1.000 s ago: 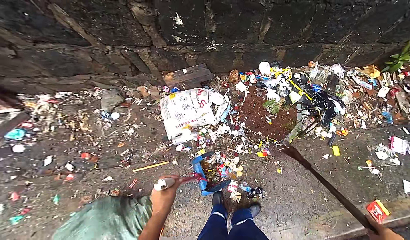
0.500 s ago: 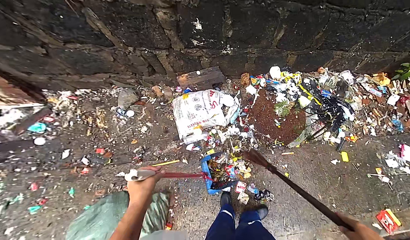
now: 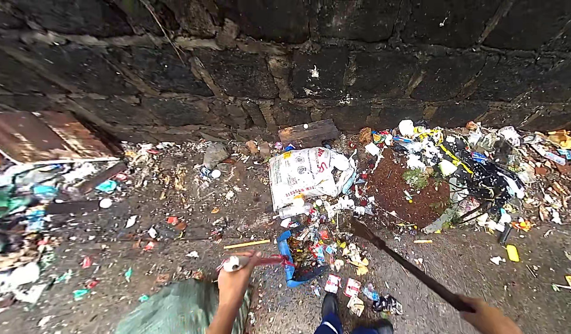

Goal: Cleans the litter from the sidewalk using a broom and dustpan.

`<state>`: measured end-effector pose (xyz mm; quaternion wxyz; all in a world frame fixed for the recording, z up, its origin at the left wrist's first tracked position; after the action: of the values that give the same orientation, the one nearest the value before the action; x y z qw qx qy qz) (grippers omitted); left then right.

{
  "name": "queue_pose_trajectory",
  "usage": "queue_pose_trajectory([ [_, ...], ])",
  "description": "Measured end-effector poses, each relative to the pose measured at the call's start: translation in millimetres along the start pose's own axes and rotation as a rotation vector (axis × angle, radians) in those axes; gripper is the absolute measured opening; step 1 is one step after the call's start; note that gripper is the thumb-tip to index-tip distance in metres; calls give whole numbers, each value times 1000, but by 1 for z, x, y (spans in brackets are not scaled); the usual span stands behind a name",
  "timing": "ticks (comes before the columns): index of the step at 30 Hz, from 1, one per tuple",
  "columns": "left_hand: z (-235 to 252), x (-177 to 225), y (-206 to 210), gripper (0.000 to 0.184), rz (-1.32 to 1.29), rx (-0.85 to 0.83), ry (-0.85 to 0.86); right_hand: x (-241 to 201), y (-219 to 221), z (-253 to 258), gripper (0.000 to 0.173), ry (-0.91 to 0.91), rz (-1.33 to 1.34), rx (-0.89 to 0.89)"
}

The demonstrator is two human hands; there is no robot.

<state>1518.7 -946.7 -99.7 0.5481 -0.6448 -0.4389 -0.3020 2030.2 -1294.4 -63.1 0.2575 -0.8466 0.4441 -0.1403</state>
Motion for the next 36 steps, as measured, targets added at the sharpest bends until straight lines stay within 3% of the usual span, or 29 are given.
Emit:
queue_pose_trajectory([
  [3, 4, 8, 11, 26, 110, -21, 28, 8, -98, -7, 51, -2, -100, 152],
  [6, 1, 21, 28, 27, 181, -53, 49, -56, -152, 12, 49, 54, -278, 262],
  [8, 0, 29, 42, 28, 212, -74, 46, -106, -152, 54, 49, 88, -277, 360],
  [10, -7, 35, 55, 30, 236, -95, 26, -148, -119, 95, 57, 98, -254, 385],
  [13, -7, 36, 64, 31, 254, -106, 49, -190, -53, 96, 60, 4, -432, 201],
  [16, -3, 28, 60, 28, 247, -86, 73, -166, -46, 46, 59, -91, -523, 57],
  [20, 5, 24, 47, 26, 260, -68, 76, -95, -104, -9, 54, -70, -473, 111],
  [23, 11, 20, 42, 25, 254, -56, 97, -74, -114, -21, 55, -13, -424, 201],
  [25, 14, 21, 42, 25, 255, -60, 100, -79, -101, -5, 55, 89, -354, 236],
  [28, 9, 21, 47, 26, 261, -83, 88, -102, -32, 42, 51, 227, -248, 173],
  [32, 7, 25, 50, 24, 255, -71, 62, -128, 59, 31, 55, 78, -318, -90],
  [36, 3, 24, 51, 27, 217, -62, 78, -66, 25, -10, 53, -19, -245, -140],
])
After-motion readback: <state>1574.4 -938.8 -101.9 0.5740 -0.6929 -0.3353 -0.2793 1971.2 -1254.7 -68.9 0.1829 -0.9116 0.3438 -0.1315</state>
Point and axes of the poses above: each hand's wrist, its own z-axis towards the middle knuckle, its own y-axis out of the palm, x = y × z, the point moved 8 cm from there along z, towards the middle knuckle, and after that the axes turned 2 degrees about -z, right-handed, at the moved point
